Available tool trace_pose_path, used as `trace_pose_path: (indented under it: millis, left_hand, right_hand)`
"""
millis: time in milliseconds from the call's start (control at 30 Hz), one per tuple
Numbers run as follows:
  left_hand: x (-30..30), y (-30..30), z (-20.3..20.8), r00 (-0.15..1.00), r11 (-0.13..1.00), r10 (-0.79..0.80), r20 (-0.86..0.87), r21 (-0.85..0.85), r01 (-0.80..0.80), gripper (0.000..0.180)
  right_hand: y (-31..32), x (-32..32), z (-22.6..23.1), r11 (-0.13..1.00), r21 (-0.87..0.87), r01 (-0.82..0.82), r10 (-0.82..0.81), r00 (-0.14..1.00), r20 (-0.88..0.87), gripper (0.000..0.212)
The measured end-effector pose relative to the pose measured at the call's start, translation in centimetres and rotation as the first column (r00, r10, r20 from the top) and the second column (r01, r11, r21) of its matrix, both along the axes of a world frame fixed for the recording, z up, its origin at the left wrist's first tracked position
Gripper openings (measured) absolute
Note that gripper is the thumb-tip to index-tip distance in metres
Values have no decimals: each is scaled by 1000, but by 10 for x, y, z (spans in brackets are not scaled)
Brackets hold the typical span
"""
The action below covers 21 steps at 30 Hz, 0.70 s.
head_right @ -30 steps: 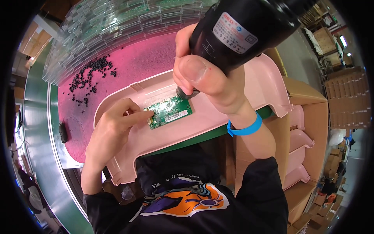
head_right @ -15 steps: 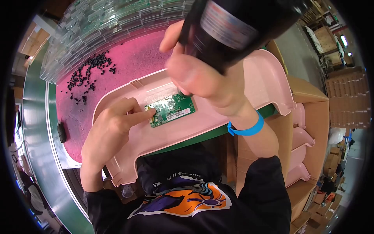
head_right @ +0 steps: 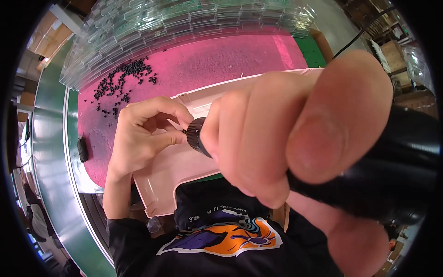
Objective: Screw circuit boards into plastic housings and pack them into boxes with protective wrapping.
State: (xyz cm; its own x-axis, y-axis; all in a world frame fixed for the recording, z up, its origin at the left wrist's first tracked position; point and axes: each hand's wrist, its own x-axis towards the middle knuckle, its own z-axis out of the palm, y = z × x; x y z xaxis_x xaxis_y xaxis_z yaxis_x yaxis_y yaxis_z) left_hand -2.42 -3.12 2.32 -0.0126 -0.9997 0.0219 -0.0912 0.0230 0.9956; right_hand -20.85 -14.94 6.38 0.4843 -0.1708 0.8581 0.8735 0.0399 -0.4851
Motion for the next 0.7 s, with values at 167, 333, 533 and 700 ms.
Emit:
trace_pose_path:
  millis: [167, 333, 533, 700]
  left_hand:
    - [3, 0, -3, 991, 996, -33, -128, -84, 22, 21]
    - [4, 1, -7, 986, 998, -37, -160, -55, 29, 25]
    - [1, -1, -9, 984, 989, 70, 162, -137, -48, 30]
    - [7, -1, -17, 914, 962, 164, 371, -267, -64, 32]
  right_hand:
    - [12, 2, -11, 988, 81, 128, -133, 989, 57, 48]
    - [15, 4, -22, 980, 116, 162, -160, 987, -28, 49]
    - [14, 6, -25, 972, 134, 192, -164, 967, -195, 53]
    - [14, 6, -27, 964, 141, 224, -167, 928, -332, 57]
